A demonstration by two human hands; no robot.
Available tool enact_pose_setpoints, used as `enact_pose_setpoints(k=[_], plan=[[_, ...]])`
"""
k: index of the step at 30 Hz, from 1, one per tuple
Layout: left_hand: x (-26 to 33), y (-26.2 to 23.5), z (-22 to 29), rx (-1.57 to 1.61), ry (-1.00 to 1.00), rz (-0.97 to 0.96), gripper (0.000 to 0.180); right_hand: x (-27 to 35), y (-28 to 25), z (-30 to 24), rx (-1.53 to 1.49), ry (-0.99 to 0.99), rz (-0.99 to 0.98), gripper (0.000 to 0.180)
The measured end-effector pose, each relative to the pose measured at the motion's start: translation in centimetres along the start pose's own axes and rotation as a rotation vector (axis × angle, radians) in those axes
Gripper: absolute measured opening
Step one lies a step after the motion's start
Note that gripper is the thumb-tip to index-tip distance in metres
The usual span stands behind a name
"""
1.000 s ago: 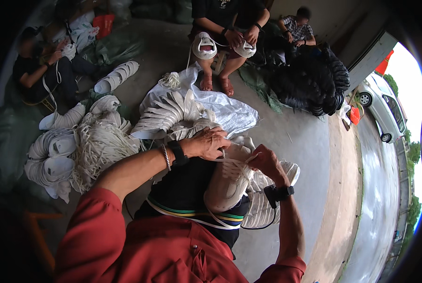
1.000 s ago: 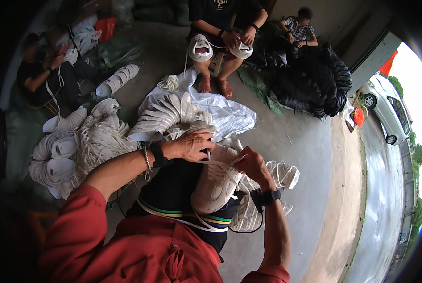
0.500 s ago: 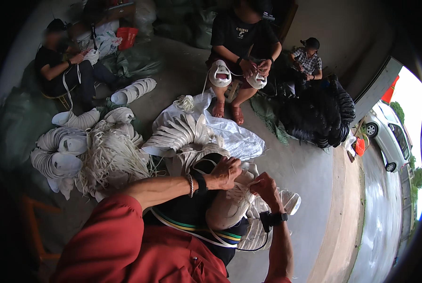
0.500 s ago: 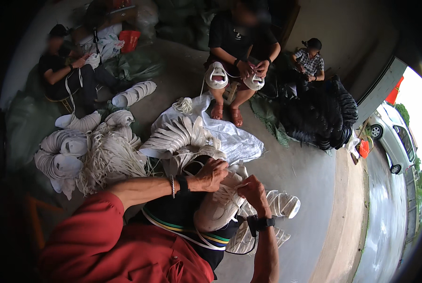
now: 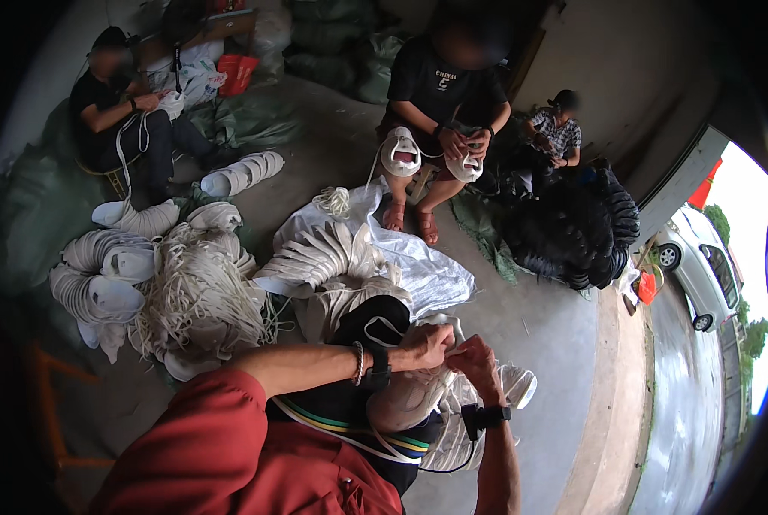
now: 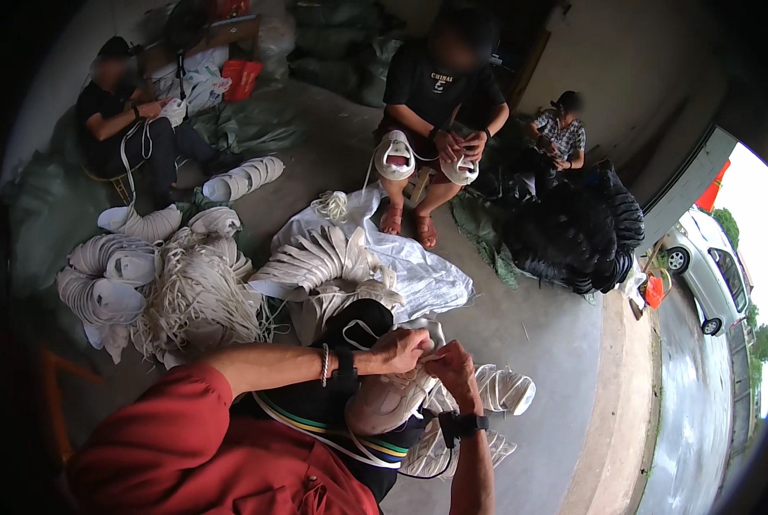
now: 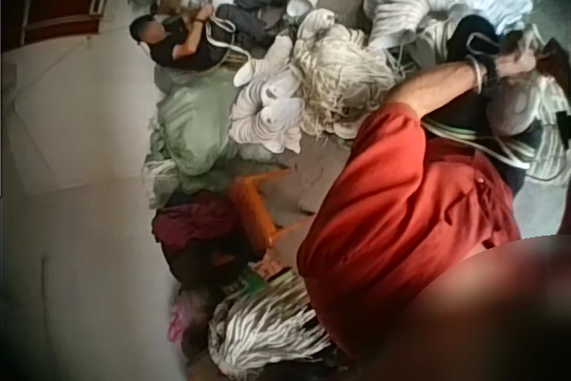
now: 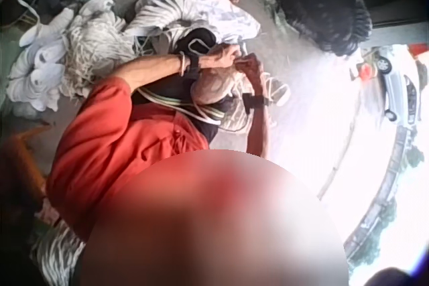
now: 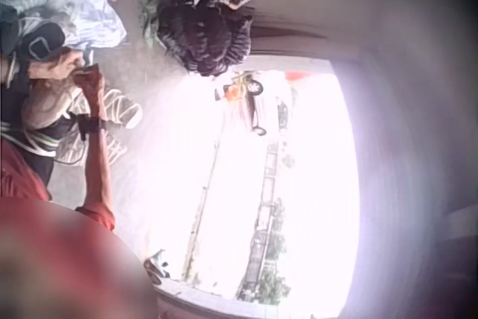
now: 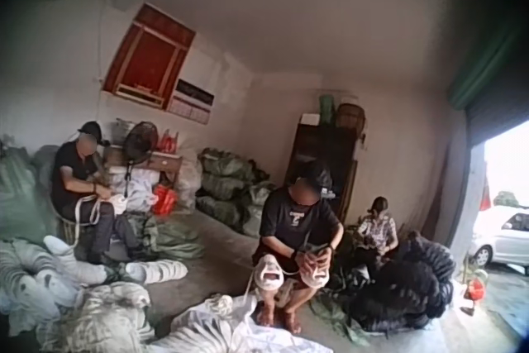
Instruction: The person laces a shoe by hand, pulls the laces tight, and ties them. They then pick up a stack of shoe components, slide the laced shoe into the top component, and place the stack back down.
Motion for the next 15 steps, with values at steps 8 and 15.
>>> enact_pose_setpoints(k=[8,15], plan=[[-2.1,1.6,-2.2,-0.052,-0.045,-0.472,0.016,0.4,0.1,-0.3,-0.027,-0.004,-0.014,0.024],[-3.0,-6.5,-1.8,-0.424,0.076,-0.103,0.017,0.7,-1.0,-1.4,0.362,-0.011,0.057,0.013]])
Point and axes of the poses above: each hand's wrist, its own x-axis away from the middle knuckle, its own y-axis out of the palm, z = x × y, the point moved 4 cm from there along -x, towards the middle knuckle
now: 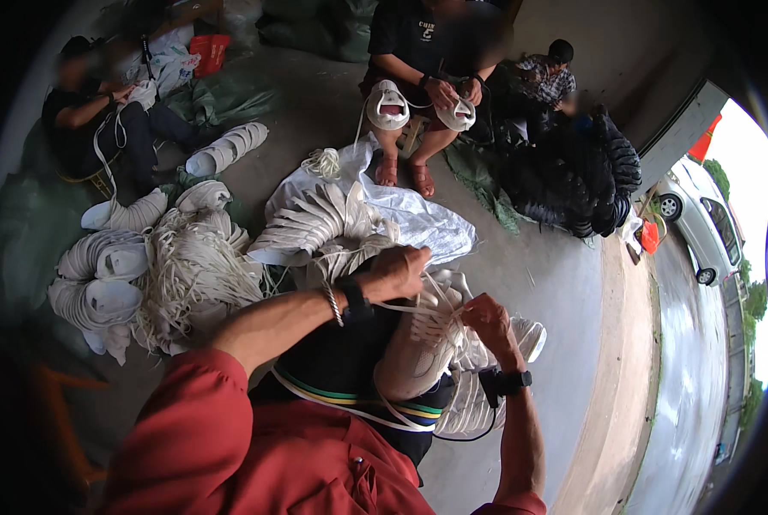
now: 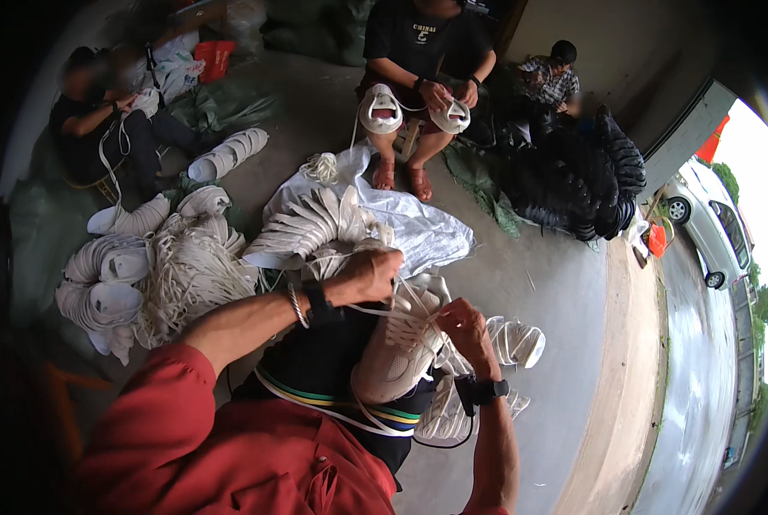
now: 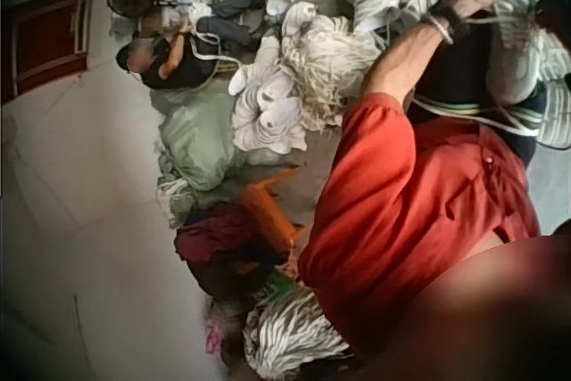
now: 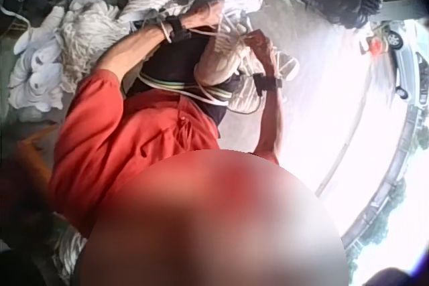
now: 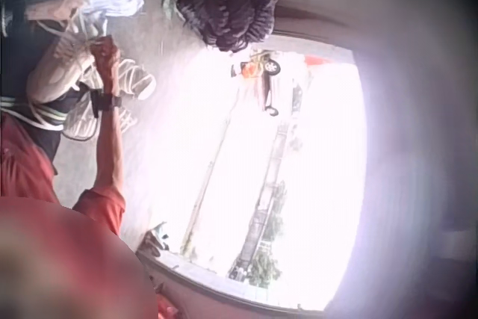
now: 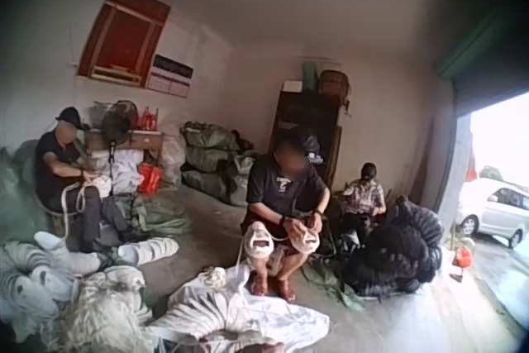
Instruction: The person laces a shoe by hand, pulls the laces tight, and ties them. They then pick up a stack of shoe components, slide the laced shoe into the top component, and place the stack back down.
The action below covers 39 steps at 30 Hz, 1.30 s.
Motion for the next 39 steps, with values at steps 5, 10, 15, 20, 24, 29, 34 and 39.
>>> enact_pose_setpoints(k=[5,10,15,20,24,29,34,39], plan=[[4.2,-3.6,-11.7,0.092,-0.387,0.088,0.004,-1.4,0.9,-4.0,0.245,-0.165,0.196,0.005],[6.5,-6.2,-5.3,1.299,-0.669,-0.247,0.008,-2.4,5.8,-11.3,0.226,-0.41,0.128,0.015],[6.4,-6.2,-4.4,1.44,-0.641,-0.264,0.008,-1.9,8.9,-10.2,0.305,-0.375,-0.171,0.011],[6.5,-3.8,-6.1,1.635,-0.595,-0.185,0.006,-1.1,-3.6,-7.1,-0.646,0.023,0.344,0.019],[5.5,-1.0,-5.9,1.929,-0.54,-0.114,0.012,1.0,-6.0,-4.1,-0.807,0.149,0.409,0.014],[5.0,0.9,-7.1,2.085,-0.494,-0.073,0.013,0.3,-4.9,-2.5,-0.87,0.227,0.414,0.014],[10.5,-1.2,-19.0,1.948,-0.809,0.394,0.015,0.0,-5.1,-0.6,-1.026,0.208,0.42,0.011],[14.6,-1.9,-22.6,1.745,-0.966,0.545,0.014,-0.3,-4.8,0.0,-1.123,0.208,0.374,0.011]])
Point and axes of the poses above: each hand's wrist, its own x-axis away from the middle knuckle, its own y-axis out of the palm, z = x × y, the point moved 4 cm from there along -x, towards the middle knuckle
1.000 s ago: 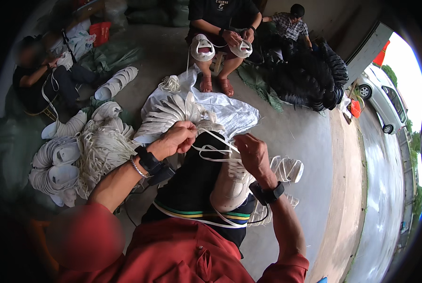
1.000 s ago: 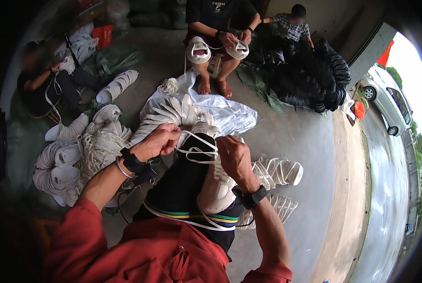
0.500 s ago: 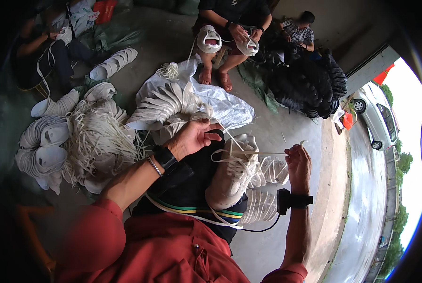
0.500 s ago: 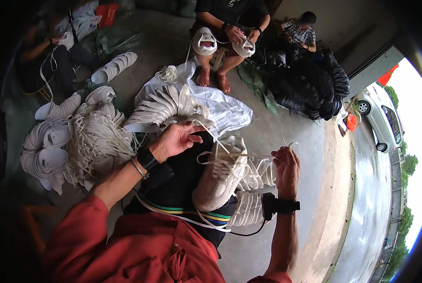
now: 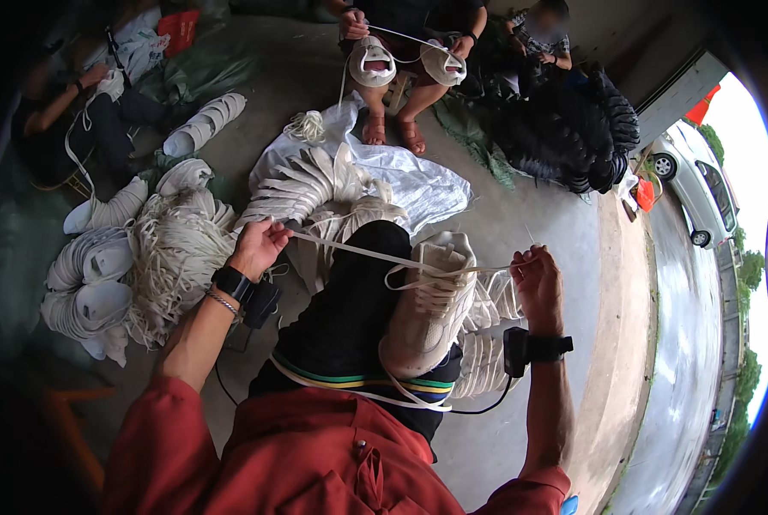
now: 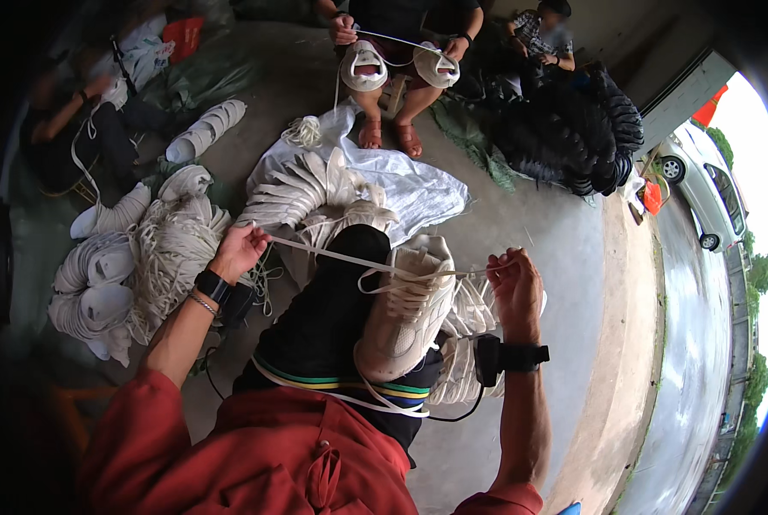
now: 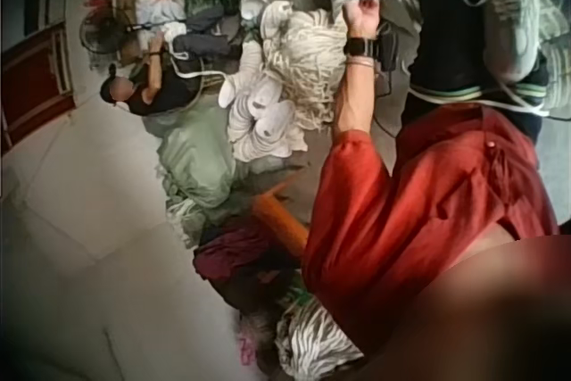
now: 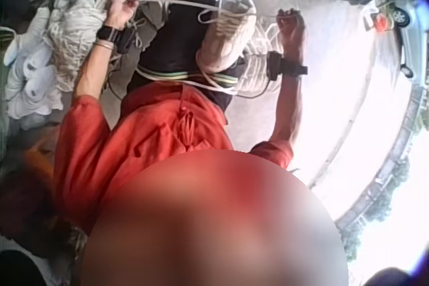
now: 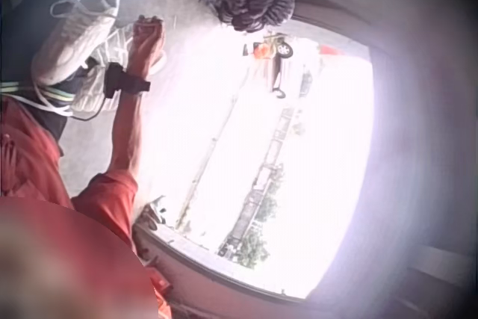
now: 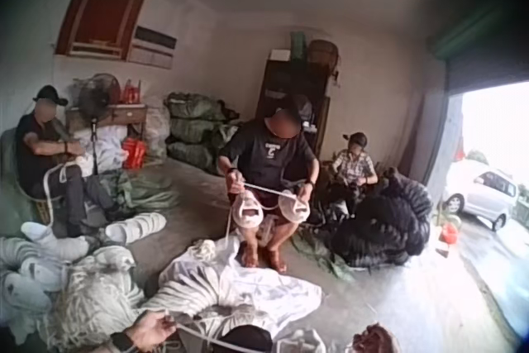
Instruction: The person laces a shoe by hand, pulls the laces tight, and ties them. They then pick up a stack of shoe components, slide the laced shoe into the top component, and place the stack back down.
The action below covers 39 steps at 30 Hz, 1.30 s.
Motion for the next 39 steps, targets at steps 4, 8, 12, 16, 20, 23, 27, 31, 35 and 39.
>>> enact_pose_setpoints(k=[4,8,12,16,20,23,27,31,35,39], plan=[[2.3,6.6,-1.2,-0.122,0.092,-0.243,0.008,-0.2,-0.1,-1.3,-0.09,-0.019,-0.054,0.01],[4.4,12.8,-3.7,-0.372,0.084,-0.391,0.016,0.7,-1.6,-3.9,-0.177,-0.102,-0.046,0.009],[4.4,16.9,-7.7,-0.715,0.076,-0.468,0.018,1.9,-5.6,-6.7,-0.169,-0.178,0.044,0.008],[2.9,17.3,-10.1,-1.027,0.225,-0.621,0.011,3.0,-8.4,-7.7,-0.142,-0.201,0.062,0.011],[4.0,17.7,-10.1,-1.174,0.208,-0.647,0.011,2.8,-10.6,-6.7,-0.143,-0.103,0.084,0.012],[4.7,17.5,-10.1,-1.167,0.238,-0.651,0.014,2.7,-10.3,-5.1,0.019,-0.126,0.157,0.018],[5.7,17.5,-9.5,-1.218,0.243,-0.658,0.015,2.9,-5.5,-2.9,0.314,-0.124,0.121,0.017],[5.5,17.4,-10.0,-1.303,0.469,-0.696,0.015,2.8,-1.3,-0.9,0.707,-0.146,0.093,0.021],[5.2,17.6,-9.9,-1.331,0.713,-0.665,0.013,0.9,1.9,1.5,0.974,-0.273,-0.003,0.009],[5.5,17.9,-9.9,-1.373,0.724,-0.615,0.014,0.4,7.3,4.1,1.271,-0.565,-0.215,0.005]])
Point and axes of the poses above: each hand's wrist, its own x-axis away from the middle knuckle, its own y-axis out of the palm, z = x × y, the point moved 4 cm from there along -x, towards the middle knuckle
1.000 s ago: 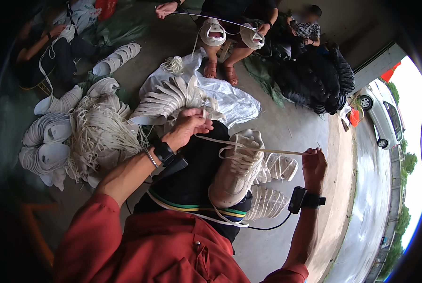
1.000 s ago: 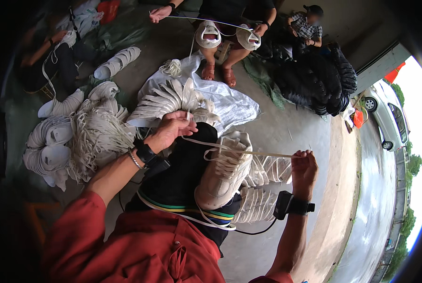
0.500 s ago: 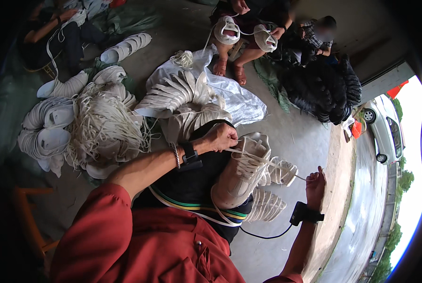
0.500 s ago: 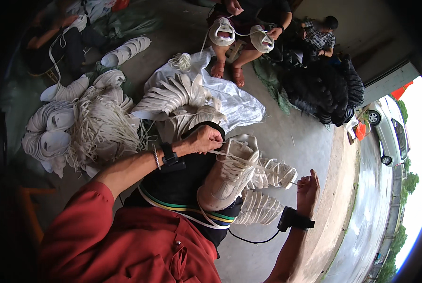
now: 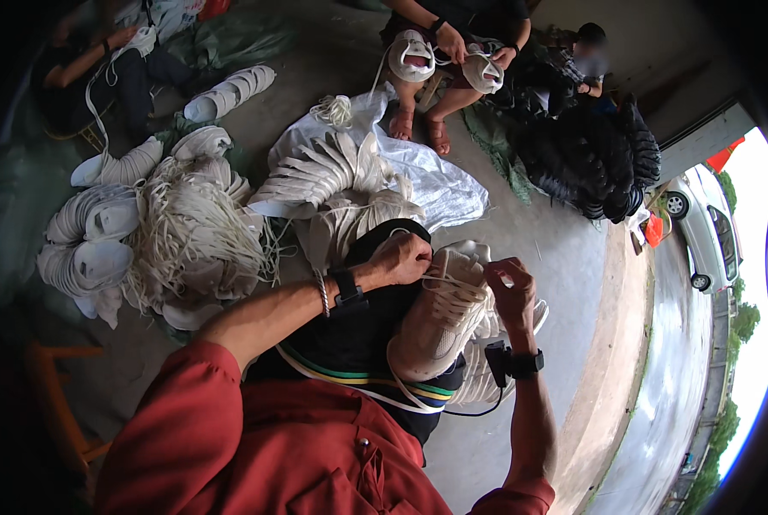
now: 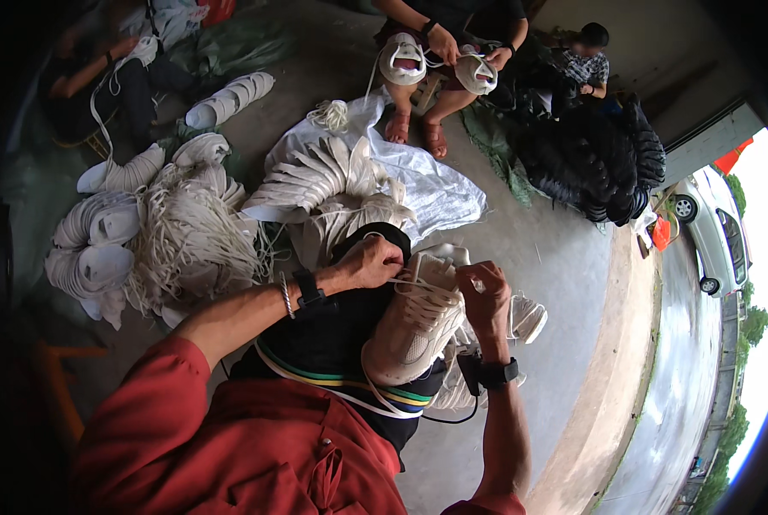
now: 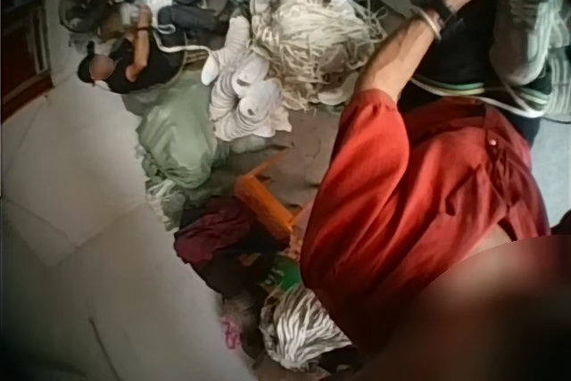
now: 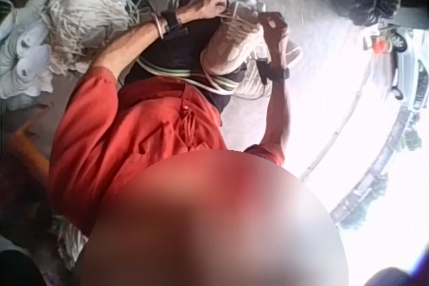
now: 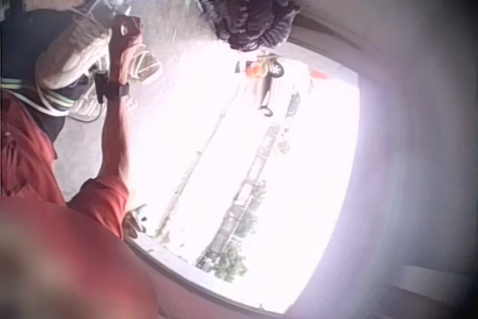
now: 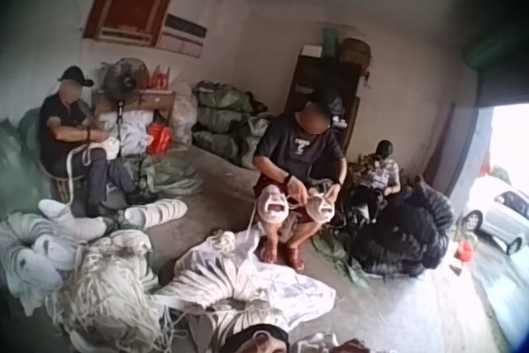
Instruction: The person laces a shoe by hand, pulls the laces tight, and ties them. They then pick up a stack of shoe components, slide the laced shoe into the top component, and place the stack back down.
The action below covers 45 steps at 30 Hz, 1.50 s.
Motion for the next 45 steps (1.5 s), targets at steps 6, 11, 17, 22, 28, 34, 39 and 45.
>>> enact_pose_setpoints(k=[6,11,17,22,28,34,39,45], plan=[[0.5,0.4,1.0,-0.141,0.037,0.091,0.01,-0.7,5.5,-2.3,0.347,-0.23,-0.104,0.004],[0.5,0.5,3.4,-0.199,0.017,-0.036,0.011,-0.7,5.1,-1.9,0.332,-0.272,-0.104,0.004],[0.3,1.4,2.7,-0.284,0.113,0.028,0.014,-0.6,5.6,-2.0,0.264,-0.283,-0.089,0.003],[0.1,-0.1,2.8,-0.266,0.091,-0.053,0.017,-0.2,5.6,-1.3,0.264,-0.184,-0.126,0.005],[-0.6,-0.3,3.7,-0.352,0.528,-0.062,0.024,0.1,5.3,-1.2,0.289,-0.186,-0.129,0.007],[-1.6,-0.9,3.5,-0.393,0.625,-0.112,0.019,0.0,5.7,-2.4,0.35,-0.235,-0.082,0.007],[-1.6,-0.9,3.1,-0.308,0.393,-0.241,0.025,-0.8,0.9,-1.9,0.416,-0.257,0.015,0.008],[-2.0,-0.9,4.8,-0.064,0.207,-0.029,0.019,1.7,-5.6,2.4,0.309,-0.04,0.163,0.004]])
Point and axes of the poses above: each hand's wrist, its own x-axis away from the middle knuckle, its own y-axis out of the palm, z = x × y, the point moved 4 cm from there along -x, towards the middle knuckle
